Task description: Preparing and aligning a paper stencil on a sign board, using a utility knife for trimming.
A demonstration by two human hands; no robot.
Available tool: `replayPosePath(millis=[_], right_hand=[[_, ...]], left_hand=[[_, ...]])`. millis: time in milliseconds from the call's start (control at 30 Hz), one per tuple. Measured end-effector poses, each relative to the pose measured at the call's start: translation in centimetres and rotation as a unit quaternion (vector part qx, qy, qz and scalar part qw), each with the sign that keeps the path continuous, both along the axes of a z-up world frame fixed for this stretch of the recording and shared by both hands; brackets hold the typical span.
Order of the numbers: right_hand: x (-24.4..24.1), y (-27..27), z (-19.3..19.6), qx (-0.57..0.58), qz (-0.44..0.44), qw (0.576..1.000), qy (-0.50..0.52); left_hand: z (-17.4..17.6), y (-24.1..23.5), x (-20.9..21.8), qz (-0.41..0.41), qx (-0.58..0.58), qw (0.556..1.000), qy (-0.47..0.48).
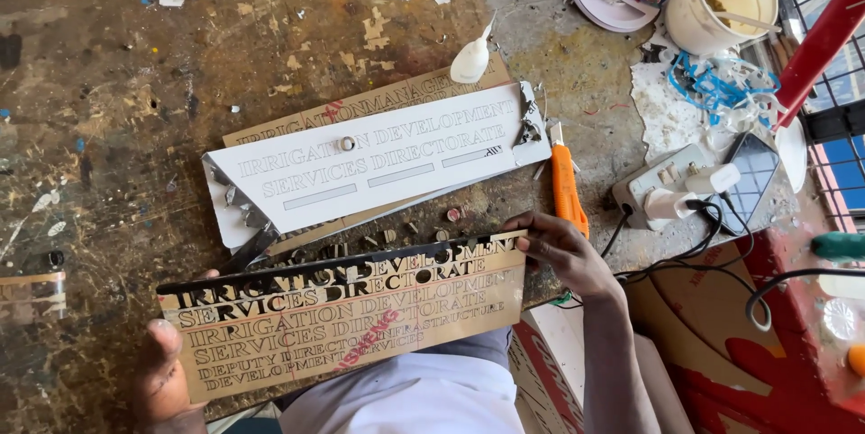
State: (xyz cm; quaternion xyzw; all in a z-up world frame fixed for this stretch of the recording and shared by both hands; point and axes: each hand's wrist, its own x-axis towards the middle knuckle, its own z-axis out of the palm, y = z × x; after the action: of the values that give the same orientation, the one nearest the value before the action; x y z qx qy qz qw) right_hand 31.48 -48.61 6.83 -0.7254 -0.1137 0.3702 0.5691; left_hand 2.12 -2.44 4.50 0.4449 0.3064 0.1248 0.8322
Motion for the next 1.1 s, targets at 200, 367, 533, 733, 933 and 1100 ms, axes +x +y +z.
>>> replayPosePath(millis=[200, 367, 533, 733, 933, 1100], right_hand=[[-1.0, 1.6, 1.4, 0.071, -0.007, 0.997, 0.014], [-1.8, 3.3, 4.1, -0.14, 0.049, 0.966, -0.213], [-0.4, 0.7, 0.2, -0.018, 0.041, 0.991, -0.126], [0.2, 0.0, -0.2, 0.056, -0.003, 0.998, 0.037], [0.1, 0.1, -0.8, 0.079, 0.014, 0.996, 0.03], [-1.2, 1.7, 1.6, 0.01, 0.007, 1.0, -0.029]], left_hand=[[-2.4, 2.0, -0.8, -0.083, -0.099, 0.985, -0.113], [1.5, 0.1, 1.2, -0.018, -0.072, 0.997, 0.007], [-4.4, 3.0, -0.1, -0.158, 0.334, 0.856, -0.361], [-2.7, 2.8, 0.1, -0.131, -0.122, 0.961, -0.212], [-2.0, 1.4, -0.6, -0.111, -0.128, 0.961, -0.217], [0.7, 0.9, 0.4, -0.09, 0.202, 0.972, 0.085]])
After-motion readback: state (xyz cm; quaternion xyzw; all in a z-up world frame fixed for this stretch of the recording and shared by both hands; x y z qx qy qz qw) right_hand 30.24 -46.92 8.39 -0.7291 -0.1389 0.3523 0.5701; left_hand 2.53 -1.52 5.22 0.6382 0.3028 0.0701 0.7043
